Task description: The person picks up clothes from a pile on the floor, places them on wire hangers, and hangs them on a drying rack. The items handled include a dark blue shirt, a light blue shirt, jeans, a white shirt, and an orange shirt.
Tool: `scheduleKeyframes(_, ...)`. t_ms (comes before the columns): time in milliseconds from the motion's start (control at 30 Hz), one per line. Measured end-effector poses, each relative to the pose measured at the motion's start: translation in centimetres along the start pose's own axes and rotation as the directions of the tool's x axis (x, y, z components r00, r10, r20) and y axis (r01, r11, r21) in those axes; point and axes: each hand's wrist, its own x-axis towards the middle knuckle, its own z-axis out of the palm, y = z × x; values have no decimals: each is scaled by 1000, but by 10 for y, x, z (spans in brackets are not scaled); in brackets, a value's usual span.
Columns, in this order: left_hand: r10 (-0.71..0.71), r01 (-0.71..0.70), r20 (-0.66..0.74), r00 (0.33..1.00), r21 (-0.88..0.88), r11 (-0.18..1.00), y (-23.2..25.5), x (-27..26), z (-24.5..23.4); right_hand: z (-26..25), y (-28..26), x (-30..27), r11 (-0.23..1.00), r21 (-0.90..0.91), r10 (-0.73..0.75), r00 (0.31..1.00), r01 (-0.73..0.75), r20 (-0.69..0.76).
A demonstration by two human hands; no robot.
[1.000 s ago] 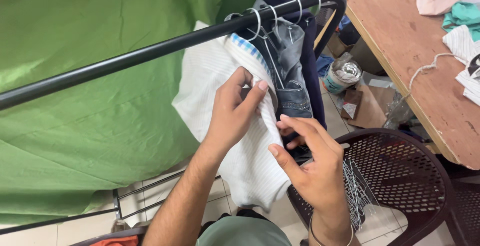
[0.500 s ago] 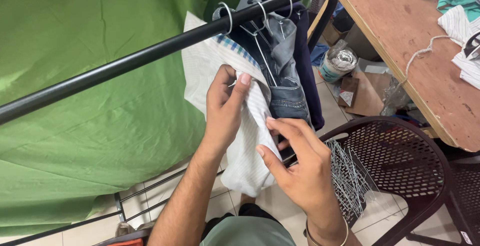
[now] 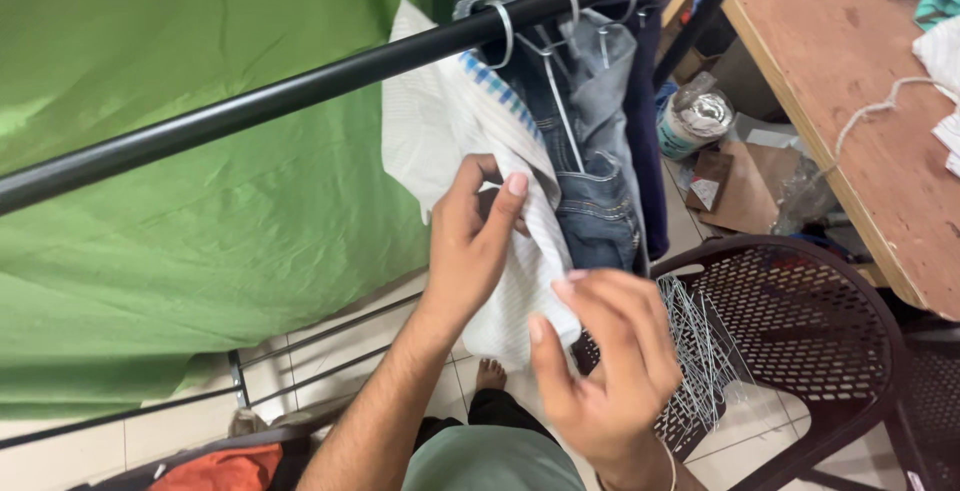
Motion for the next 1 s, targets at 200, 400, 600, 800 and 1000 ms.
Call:
scheduleKeyframes(200, 51, -46, -108, 993, 50, 998, 3, -37, -19, 17, -11, -18, 963, 257, -98, 993, 80, 60)
scheduleKeyframes(400, -6, 125, -374, 927, 293, 948, -22, -109, -61, 46, -35, -38, 899, 435, -145, 972, 51, 187)
scheduleKeyframes(600, -140, 304, -474, 870, 290, 908, -85, -209, -142, 124, -80, -89, 769, 579, -63, 870, -271, 490)
scheduleKeyframes(800, -380, 666, -660, 648, 249, 704, -132, -336, -228, 208, -138, -200, 685, 397, 56, 588, -610, 807)
scheduleKeyframes(1000, -378, 775, -783, 495, 200, 600, -146, -461, -314, 293, -185, -329, 605, 235, 29, 316, -761, 948)
